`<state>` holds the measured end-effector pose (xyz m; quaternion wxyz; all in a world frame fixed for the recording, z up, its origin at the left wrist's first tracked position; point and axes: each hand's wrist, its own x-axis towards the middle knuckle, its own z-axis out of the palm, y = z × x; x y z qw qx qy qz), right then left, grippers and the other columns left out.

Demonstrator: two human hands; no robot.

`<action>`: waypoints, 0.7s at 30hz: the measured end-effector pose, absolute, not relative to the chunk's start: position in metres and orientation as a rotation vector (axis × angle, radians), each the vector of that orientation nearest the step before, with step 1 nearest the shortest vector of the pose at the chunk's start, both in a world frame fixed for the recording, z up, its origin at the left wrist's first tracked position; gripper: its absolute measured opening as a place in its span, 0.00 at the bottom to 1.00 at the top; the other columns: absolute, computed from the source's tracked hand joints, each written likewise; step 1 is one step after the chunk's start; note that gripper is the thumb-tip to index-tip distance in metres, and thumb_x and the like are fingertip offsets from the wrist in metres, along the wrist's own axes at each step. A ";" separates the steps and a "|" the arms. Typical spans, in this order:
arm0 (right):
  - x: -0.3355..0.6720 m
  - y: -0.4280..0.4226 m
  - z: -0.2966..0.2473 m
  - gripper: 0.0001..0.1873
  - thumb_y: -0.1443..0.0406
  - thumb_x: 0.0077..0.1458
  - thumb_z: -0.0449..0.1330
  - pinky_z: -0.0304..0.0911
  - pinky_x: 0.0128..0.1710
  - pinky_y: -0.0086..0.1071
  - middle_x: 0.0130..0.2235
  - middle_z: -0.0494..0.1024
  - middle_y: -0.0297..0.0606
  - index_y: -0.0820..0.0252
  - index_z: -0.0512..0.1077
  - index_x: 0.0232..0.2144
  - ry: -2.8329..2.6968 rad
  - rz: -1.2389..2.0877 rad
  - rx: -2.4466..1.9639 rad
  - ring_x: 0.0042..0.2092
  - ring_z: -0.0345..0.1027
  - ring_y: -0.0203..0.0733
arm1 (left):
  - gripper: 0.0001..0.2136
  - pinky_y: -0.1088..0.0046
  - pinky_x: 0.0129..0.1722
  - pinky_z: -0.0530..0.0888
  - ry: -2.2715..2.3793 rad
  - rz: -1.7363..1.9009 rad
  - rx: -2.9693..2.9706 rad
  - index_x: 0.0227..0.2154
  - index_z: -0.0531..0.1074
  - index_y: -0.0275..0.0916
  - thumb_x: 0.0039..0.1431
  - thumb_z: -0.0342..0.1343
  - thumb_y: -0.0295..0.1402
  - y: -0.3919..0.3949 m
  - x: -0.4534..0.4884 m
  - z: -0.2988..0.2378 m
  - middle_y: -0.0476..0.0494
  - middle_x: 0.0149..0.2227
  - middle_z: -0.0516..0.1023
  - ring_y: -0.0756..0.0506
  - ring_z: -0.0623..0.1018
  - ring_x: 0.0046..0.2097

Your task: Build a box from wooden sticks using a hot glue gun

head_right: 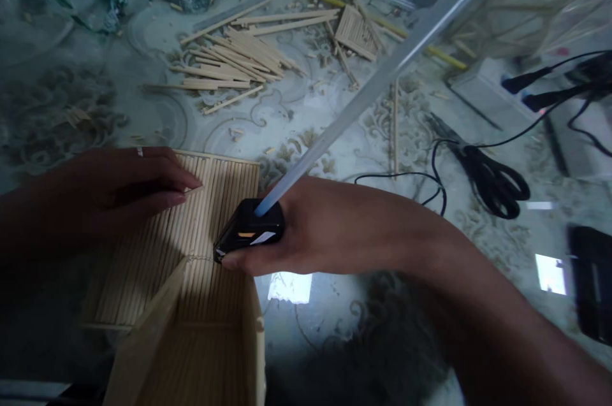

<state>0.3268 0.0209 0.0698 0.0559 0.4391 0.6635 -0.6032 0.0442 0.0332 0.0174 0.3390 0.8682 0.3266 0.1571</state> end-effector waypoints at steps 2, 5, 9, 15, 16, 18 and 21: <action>0.327 0.021 0.070 0.12 0.53 0.57 0.72 0.65 0.28 0.29 0.33 0.83 0.29 0.54 0.83 0.34 2.011 -1.842 1.316 0.32 0.75 0.38 | 0.10 0.73 0.44 0.74 0.851 0.402 2.257 0.48 0.80 0.43 0.76 0.54 0.36 0.033 0.044 0.017 0.51 0.44 0.87 0.49 0.85 0.43; 0.328 0.021 0.070 0.12 0.53 0.59 0.71 0.65 0.29 0.29 0.34 0.84 0.30 0.54 0.83 0.35 2.005 -1.857 1.306 0.34 0.76 0.38 | 0.10 0.72 0.45 0.74 0.856 0.393 2.254 0.48 0.80 0.44 0.77 0.54 0.37 0.033 0.044 0.016 0.51 0.45 0.87 0.48 0.85 0.43; 0.330 0.022 0.071 0.12 0.53 0.59 0.71 0.66 0.30 0.28 0.34 0.84 0.30 0.54 0.84 0.36 1.952 -1.852 1.301 0.34 0.76 0.38 | 0.10 0.71 0.43 0.74 0.857 0.391 2.258 0.48 0.80 0.44 0.76 0.55 0.37 0.034 0.044 0.016 0.50 0.44 0.87 0.48 0.85 0.42; 0.333 0.020 0.072 0.14 0.51 0.59 0.69 0.66 0.30 0.29 0.34 0.84 0.31 0.53 0.84 0.36 1.958 -1.822 1.307 0.33 0.76 0.39 | 0.10 0.72 0.43 0.74 0.867 0.398 2.261 0.48 0.81 0.44 0.76 0.55 0.37 0.034 0.044 0.017 0.50 0.43 0.87 0.48 0.84 0.41; 0.333 0.020 0.073 0.14 0.51 0.59 0.69 0.67 0.30 0.30 0.34 0.84 0.31 0.53 0.84 0.35 1.961 -1.812 1.323 0.33 0.76 0.39 | 0.10 0.72 0.42 0.74 0.866 0.399 2.259 0.48 0.81 0.44 0.76 0.55 0.36 0.034 0.044 0.017 0.50 0.43 0.87 0.48 0.84 0.41; 0.333 0.020 0.074 0.14 0.50 0.58 0.70 0.67 0.30 0.30 0.34 0.84 0.31 0.53 0.84 0.35 1.956 -1.793 1.333 0.34 0.76 0.40 | 0.09 0.72 0.42 0.74 0.863 0.398 2.254 0.47 0.81 0.44 0.75 0.55 0.36 0.034 0.045 0.017 0.50 0.43 0.87 0.48 0.84 0.40; 0.334 0.022 0.075 0.15 0.49 0.57 0.71 0.68 0.30 0.31 0.35 0.84 0.31 0.52 0.84 0.35 1.947 -1.774 1.319 0.34 0.77 0.41 | 0.10 0.72 0.42 0.74 0.864 0.388 2.253 0.47 0.81 0.44 0.75 0.55 0.37 0.034 0.045 0.017 0.49 0.44 0.87 0.47 0.85 0.41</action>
